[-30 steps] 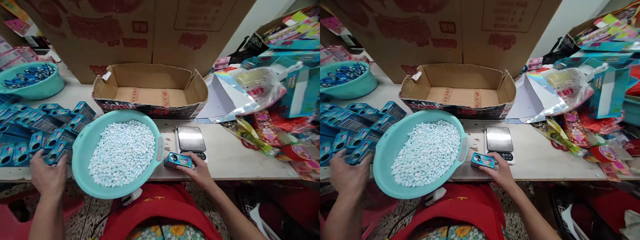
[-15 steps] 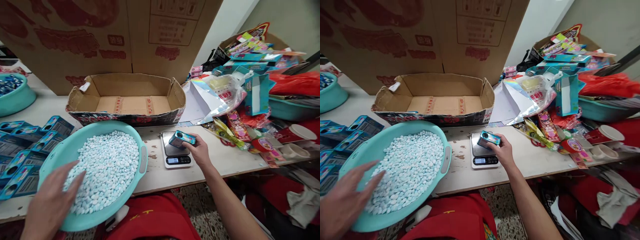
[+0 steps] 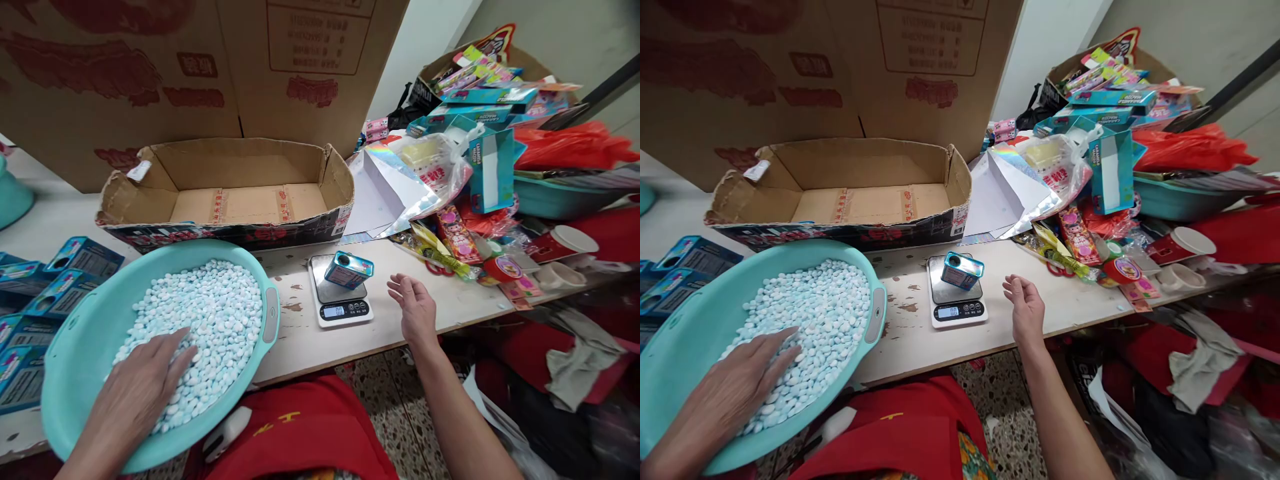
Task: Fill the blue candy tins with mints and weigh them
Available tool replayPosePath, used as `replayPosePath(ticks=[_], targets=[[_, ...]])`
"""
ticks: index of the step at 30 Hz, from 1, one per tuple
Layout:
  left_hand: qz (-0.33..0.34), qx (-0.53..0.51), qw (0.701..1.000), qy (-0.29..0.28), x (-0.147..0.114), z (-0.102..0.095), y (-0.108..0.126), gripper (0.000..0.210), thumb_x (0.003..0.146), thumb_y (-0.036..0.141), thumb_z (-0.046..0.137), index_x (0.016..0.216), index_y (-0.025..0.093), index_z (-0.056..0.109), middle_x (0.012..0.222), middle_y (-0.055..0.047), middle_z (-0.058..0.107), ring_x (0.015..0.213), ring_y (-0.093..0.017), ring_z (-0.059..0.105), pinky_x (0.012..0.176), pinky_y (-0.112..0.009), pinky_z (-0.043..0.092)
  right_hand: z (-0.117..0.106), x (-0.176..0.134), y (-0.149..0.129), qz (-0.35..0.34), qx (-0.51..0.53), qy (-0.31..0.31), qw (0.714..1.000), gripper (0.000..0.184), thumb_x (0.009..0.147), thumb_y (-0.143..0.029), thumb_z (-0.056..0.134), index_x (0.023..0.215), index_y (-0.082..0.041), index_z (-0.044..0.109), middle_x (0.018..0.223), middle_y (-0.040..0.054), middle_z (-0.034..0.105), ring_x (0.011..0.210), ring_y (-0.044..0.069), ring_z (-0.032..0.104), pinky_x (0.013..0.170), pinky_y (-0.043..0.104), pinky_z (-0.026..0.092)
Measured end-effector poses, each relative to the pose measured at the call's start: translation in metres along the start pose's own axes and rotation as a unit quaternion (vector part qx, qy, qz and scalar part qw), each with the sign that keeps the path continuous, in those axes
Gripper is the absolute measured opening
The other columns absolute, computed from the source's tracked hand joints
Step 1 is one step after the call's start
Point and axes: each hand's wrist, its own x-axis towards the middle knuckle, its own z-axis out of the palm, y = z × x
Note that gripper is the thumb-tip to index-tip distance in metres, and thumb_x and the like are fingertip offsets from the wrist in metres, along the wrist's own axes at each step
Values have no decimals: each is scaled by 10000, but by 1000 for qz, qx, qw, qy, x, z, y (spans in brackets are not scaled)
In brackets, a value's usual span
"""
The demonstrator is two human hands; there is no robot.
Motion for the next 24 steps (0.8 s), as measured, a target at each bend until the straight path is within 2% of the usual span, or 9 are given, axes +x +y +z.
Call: replayPosePath(ticks=[6, 15, 18, 21, 24], targets=[[-3, -18, 1000, 20, 2, 3, -1, 573, 882, 553, 318, 1295, 209, 516, 1231, -119, 587, 1149, -336, 518, 978, -483, 385, 7, 1, -4, -4, 8, -18, 1000, 429, 805, -573, 613, 986, -185, 642, 1031, 82, 669, 911, 199, 656, 825, 361, 501], [9, -8, 1000, 11, 2, 0, 0, 558, 894, 524, 288, 1269, 199, 544, 1252, -104, 585, 1166, -310, 505, 997, -448, 370, 17, -1, -6, -13, 0, -54, 998, 447, 819, -580, 581, 1000, -175, 639, 1030, 98, 672, 919, 215, 649, 836, 397, 507], [-1, -9, 1000, 10, 2, -1, 1, 551, 900, 518, 298, 1284, 199, 529, 1251, -108, 581, 1157, -310, 504, 980, -446, 375, 21, -4, -9, -31, -2, -80, 996, 434, 829, -557, 577, 1033, -178, 627, 1057, 99, 659, 965, 223, 632, 858, 415, 500], [5, -13, 1000, 4, 1, -4, 7, 512, 900, 506, 323, 1268, 217, 532, 1227, -103, 584, 1151, -307, 501, 963, -450, 376, 32, -5, -13, -68, -27, -128, 989, 478, 750, -471, 702, 1131, -205, 588, 1131, 87, 629, 1036, 227, 596, 889, 407, 489], [39, -24, 999, -23, -2, -8, 23, 460, 888, 504, 362, 1199, 226, 555, 1188, -98, 585, 1125, -299, 510, 920, -423, 404, 49, -4, -21, -73, -61, -187, 978, 482, 668, -392, 785, 1076, -205, 610, 1051, 57, 651, 932, 217, 619, 846, 385, 504]])
